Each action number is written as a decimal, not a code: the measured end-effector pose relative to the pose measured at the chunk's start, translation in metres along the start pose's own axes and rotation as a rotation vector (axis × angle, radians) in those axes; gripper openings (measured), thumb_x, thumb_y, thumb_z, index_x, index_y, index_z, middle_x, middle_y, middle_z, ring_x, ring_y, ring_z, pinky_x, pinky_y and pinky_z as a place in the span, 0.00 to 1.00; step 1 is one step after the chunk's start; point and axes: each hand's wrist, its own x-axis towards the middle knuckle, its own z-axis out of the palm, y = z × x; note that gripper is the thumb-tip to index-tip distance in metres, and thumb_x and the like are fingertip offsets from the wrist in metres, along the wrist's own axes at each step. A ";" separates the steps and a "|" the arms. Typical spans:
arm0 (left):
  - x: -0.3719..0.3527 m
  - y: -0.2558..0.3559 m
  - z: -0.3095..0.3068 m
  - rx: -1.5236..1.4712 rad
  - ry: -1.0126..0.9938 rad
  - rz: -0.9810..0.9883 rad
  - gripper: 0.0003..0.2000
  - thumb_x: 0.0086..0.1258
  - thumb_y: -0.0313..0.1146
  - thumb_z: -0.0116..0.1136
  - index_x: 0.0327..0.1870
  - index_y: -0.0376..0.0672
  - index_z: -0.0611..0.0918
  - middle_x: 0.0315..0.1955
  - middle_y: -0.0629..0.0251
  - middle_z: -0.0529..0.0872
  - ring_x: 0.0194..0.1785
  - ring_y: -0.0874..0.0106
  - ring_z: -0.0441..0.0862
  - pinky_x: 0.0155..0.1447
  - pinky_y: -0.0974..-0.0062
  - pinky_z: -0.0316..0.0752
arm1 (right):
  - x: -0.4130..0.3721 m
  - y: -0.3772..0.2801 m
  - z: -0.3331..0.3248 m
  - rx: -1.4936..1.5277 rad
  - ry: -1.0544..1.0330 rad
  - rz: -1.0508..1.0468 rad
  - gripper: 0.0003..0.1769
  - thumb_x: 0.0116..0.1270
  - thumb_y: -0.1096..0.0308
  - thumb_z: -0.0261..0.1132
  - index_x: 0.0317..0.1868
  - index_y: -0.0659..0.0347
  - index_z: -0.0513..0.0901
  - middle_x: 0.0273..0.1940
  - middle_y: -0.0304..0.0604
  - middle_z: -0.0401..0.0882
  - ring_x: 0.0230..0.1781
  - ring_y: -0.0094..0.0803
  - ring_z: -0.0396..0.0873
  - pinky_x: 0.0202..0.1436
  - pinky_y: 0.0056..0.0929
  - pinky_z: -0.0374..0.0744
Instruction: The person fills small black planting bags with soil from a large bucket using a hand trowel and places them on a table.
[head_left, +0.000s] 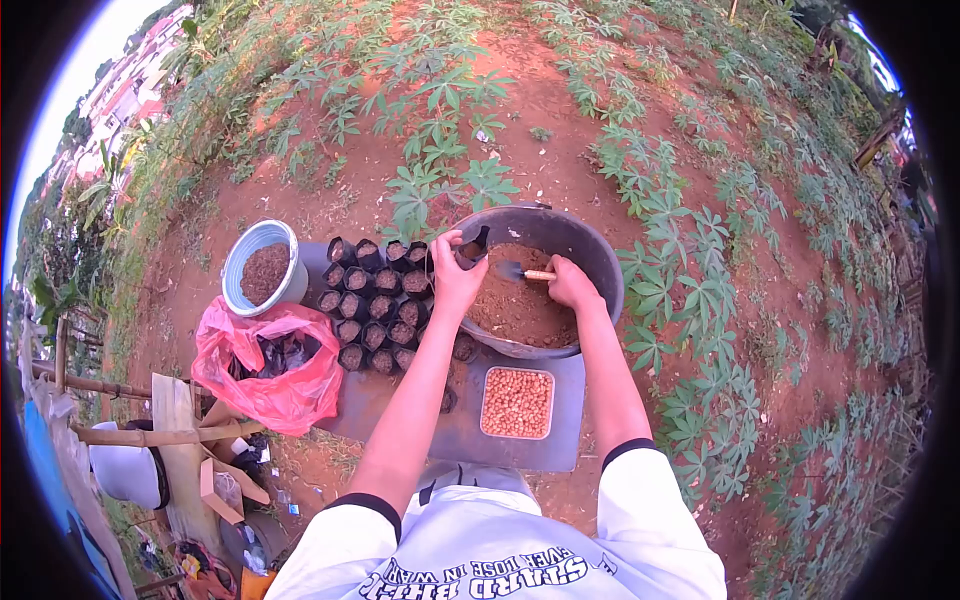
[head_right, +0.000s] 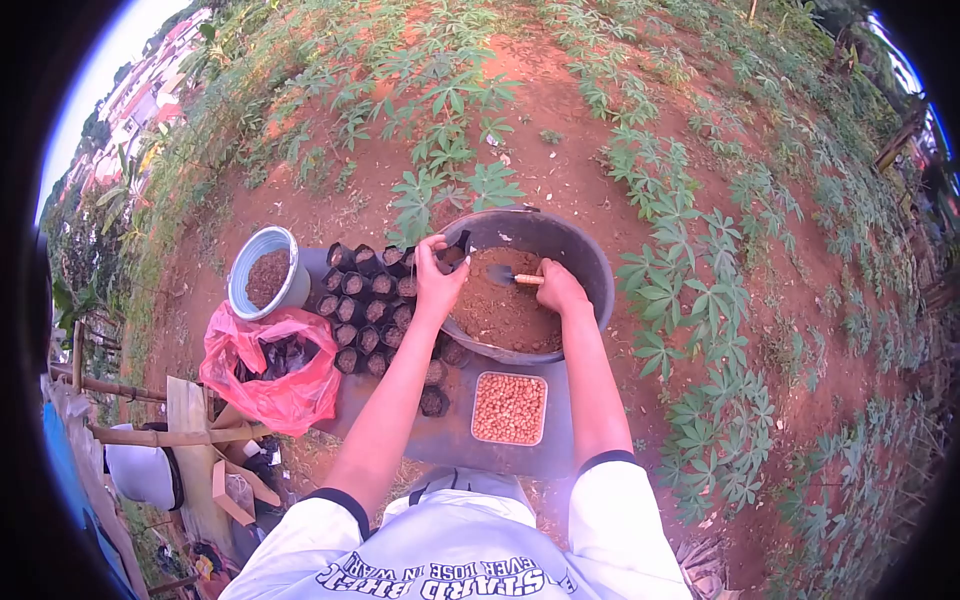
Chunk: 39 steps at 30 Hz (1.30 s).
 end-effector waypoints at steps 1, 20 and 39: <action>-0.001 0.002 0.000 0.010 0.000 0.014 0.30 0.54 0.26 0.73 0.58 0.40 0.71 0.51 0.56 0.73 0.56 0.61 0.75 0.56 0.67 0.74 | 0.001 0.000 0.000 -0.005 0.004 0.007 0.14 0.59 0.76 0.59 0.47 0.63 0.79 0.50 0.57 0.82 0.57 0.52 0.80 0.61 0.45 0.77; 0.002 -0.013 0.004 -0.121 0.011 0.000 0.29 0.57 0.28 0.72 0.59 0.43 0.71 0.51 0.57 0.72 0.45 0.67 0.77 0.48 0.70 0.76 | 0.000 -0.005 -0.010 0.018 -0.031 0.104 0.12 0.57 0.67 0.64 0.39 0.64 0.83 0.42 0.56 0.87 0.49 0.49 0.85 0.53 0.42 0.79; 0.003 -0.021 0.006 -0.224 0.017 -0.005 0.28 0.57 0.27 0.72 0.58 0.41 0.71 0.49 0.59 0.72 0.39 0.73 0.76 0.43 0.73 0.76 | 0.002 -0.008 -0.008 0.041 -0.109 0.131 0.14 0.57 0.65 0.63 0.40 0.64 0.84 0.42 0.57 0.87 0.47 0.49 0.85 0.51 0.42 0.80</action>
